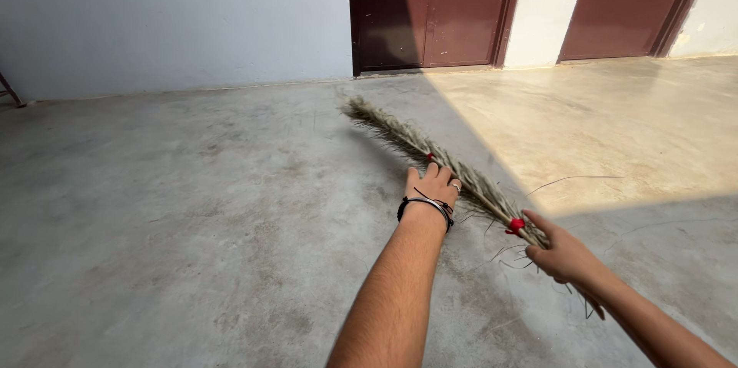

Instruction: The person sweeps the concrete floor using a handheld broom, moving the broom in repeated strokes to gather debris along the walls and across the open floor area.

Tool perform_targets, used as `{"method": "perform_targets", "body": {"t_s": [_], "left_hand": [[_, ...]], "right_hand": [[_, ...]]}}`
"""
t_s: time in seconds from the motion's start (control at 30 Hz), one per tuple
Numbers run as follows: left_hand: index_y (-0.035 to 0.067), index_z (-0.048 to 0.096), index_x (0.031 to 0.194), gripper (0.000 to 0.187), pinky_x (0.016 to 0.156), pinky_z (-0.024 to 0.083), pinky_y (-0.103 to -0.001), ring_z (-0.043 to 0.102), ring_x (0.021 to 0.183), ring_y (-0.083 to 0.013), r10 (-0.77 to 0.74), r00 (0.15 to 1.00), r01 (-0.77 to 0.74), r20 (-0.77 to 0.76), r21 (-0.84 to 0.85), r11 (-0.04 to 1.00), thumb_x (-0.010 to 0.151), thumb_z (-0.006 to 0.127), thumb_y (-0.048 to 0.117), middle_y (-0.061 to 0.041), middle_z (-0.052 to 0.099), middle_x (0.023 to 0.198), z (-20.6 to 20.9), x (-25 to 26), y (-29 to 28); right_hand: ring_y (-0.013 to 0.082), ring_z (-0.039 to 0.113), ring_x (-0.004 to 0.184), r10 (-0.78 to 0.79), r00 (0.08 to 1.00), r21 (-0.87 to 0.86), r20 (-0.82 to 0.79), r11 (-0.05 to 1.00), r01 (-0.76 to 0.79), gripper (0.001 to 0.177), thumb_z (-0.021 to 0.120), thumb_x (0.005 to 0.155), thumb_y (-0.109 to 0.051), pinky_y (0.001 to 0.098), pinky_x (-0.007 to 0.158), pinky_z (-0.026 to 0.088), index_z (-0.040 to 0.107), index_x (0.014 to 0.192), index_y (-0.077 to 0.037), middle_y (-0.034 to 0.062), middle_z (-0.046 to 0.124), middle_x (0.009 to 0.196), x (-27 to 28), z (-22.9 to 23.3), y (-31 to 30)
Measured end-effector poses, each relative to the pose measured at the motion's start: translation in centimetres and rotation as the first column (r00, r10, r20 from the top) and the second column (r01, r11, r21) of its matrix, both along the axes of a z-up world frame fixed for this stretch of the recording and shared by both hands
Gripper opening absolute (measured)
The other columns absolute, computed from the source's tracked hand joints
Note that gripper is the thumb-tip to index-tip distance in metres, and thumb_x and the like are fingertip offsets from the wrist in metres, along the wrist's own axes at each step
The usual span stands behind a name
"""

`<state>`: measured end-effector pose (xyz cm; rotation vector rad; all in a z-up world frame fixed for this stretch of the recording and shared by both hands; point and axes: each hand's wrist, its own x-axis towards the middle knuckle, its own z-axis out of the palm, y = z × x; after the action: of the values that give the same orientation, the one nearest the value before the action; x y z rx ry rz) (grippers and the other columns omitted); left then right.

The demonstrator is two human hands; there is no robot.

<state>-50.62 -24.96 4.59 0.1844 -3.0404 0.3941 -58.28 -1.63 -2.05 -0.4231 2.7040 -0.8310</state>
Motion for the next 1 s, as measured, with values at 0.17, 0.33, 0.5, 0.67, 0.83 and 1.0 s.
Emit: {"method": "perform_targets", "body": {"t_s": [0.17,0.33,0.5,0.67,0.83,1.0], "left_hand": [[0.017,0.041,0.153,0.076,0.116,0.027,-0.055,0.023,0.15,-0.0253,0.195,0.981,-0.189,-0.016,0.177,0.966,0.087,0.078,0.028,-0.007,0.035,0.156,1.0,4.6,-3.8],[0.013,0.053,0.144,0.058,0.118,0.025,-0.053,0.024,0.15,-0.0276,0.342,0.923,-0.296,-0.178,0.243,0.924,0.091,0.073,0.026,-0.01,0.039,0.153,-1.6,9.1,-5.9],[0.014,0.05,0.147,0.056,0.122,0.021,-0.052,0.018,0.153,-0.0275,0.461,0.886,-0.414,-0.043,0.372,0.831,0.094,0.065,0.023,-0.01,0.035,0.155,-3.2,11.8,-10.2],[0.012,0.045,0.15,0.062,0.122,0.018,-0.05,0.008,0.155,-0.0313,0.59,0.803,-0.533,0.082,0.541,0.651,0.093,0.066,0.022,-0.016,0.019,0.163,-3.6,13.5,-12.8],[0.007,0.044,0.149,0.063,0.123,0.017,-0.052,0.008,0.155,-0.0331,0.618,0.786,-0.446,-0.03,0.665,0.599,0.093,0.066,0.027,-0.018,0.017,0.164,-2.7,13.5,-12.4],[0.004,0.043,0.149,0.064,0.124,0.016,-0.054,0.009,0.156,-0.0333,0.528,0.841,-0.296,-0.118,0.716,0.632,0.094,0.066,0.027,-0.019,0.019,0.164,-1.1,13.1,-9.5]], "right_hand": [[0.0257,0.055,0.054,-0.237,0.969,-0.059,0.066,0.969,0.241,0.058,0.059,0.094,-0.007,0.0414,0.049,0.045,0.046,0.15,-0.004,0.0158,0.059,0.069,-4.3,-3.0,3.9],[0.0319,0.071,0.064,-0.245,0.969,0.157,0.004,0.958,0.242,0.036,0.059,0.093,-0.012,0.0441,0.059,0.056,0.056,0.126,0.004,0.0203,0.069,0.076,-2.6,-7.8,3.1],[0.0426,0.074,0.084,0.083,0.971,0.296,-0.223,0.955,-0.013,0.054,0.057,0.088,-0.012,0.0506,0.08,0.059,0.043,0.138,0.003,0.0278,0.074,0.089,2.1,-9.8,-3.6],[0.0391,0.074,0.081,0.287,0.956,0.266,-0.051,0.927,-0.264,0.083,0.051,0.084,-0.005,0.0483,0.079,0.062,0.014,0.158,0.0,0.0245,0.072,0.089,11.0,-8.0,-12.1],[0.0386,0.068,0.08,0.672,0.728,0.199,-0.132,0.738,-0.645,0.079,0.052,0.084,-0.006,0.0484,0.079,0.055,0.023,0.158,-0.007,0.0245,0.07,0.085,18.9,-6.7,-17.3],[0.0311,0.064,0.079,0.872,0.408,0.137,-0.269,0.454,-0.88,0.074,0.057,0.091,-0.018,0.0433,0.077,0.052,0.029,0.159,-0.014,0.0182,0.067,0.083,24.3,-5.9,-22.4]]}}
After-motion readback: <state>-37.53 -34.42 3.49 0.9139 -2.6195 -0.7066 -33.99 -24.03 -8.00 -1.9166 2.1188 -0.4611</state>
